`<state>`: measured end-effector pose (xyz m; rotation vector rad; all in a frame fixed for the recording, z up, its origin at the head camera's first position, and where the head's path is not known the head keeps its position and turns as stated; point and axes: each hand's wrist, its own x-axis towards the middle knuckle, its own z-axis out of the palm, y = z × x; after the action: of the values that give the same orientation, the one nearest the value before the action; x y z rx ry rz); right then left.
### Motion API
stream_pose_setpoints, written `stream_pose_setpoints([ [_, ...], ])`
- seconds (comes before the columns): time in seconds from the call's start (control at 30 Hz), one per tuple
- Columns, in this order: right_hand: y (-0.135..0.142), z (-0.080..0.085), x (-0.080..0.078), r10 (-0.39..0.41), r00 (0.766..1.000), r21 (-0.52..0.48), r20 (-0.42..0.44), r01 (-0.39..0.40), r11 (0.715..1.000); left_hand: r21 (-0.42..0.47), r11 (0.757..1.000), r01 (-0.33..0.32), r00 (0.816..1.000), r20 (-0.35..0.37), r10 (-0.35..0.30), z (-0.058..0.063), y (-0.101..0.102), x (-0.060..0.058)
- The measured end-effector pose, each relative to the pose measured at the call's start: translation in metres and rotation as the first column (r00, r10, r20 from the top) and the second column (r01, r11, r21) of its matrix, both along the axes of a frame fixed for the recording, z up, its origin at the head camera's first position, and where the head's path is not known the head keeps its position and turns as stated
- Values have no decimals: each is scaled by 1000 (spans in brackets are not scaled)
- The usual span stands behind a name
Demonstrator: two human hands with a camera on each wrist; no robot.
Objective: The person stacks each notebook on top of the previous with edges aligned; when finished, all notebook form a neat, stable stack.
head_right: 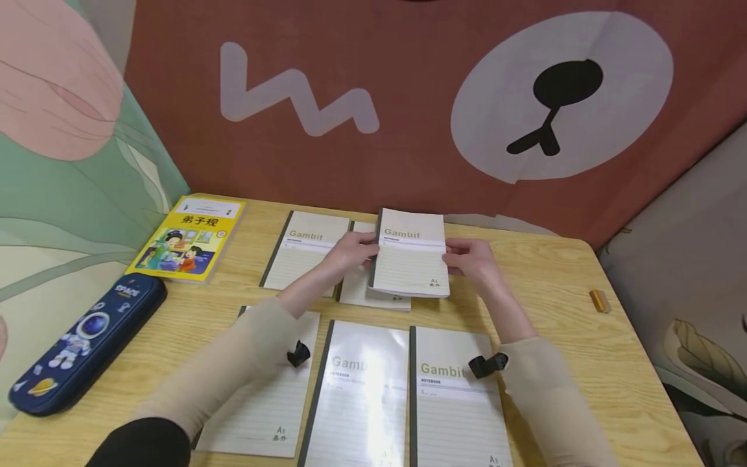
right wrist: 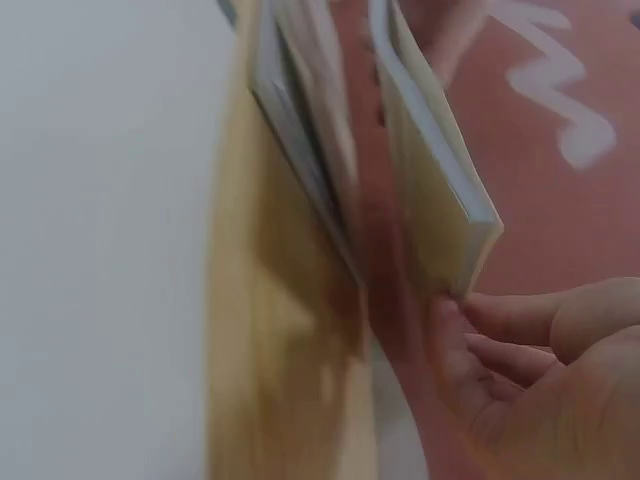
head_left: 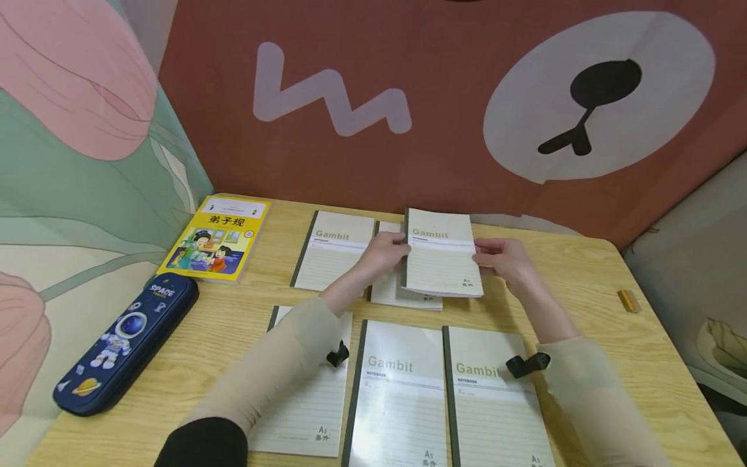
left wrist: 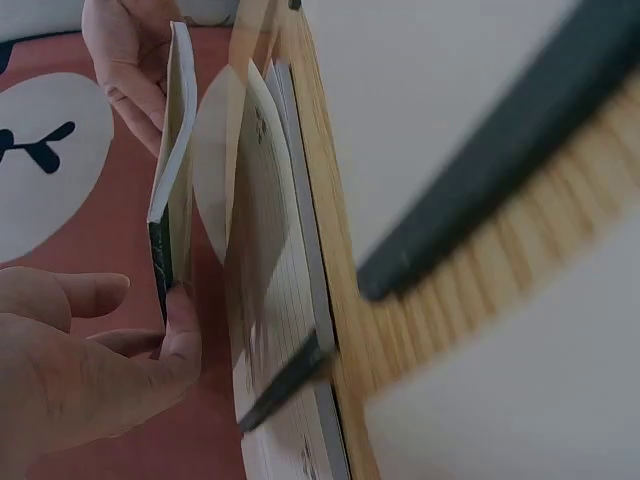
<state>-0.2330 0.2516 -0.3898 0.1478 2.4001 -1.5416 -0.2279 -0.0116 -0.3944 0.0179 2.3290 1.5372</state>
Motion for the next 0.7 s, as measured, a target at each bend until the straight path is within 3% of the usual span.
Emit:
stream_pose_setpoints([
  [0.27,-37,-16,-5,7,1000,10,-15,-7,1000,-134,991,-24,998,-54,17,-5,-32,3],
  [0.7,-60,-32,-4,30,998,105,-61,-24,994,-183,983,-32,999,-49,23,-11,-46,5],
])
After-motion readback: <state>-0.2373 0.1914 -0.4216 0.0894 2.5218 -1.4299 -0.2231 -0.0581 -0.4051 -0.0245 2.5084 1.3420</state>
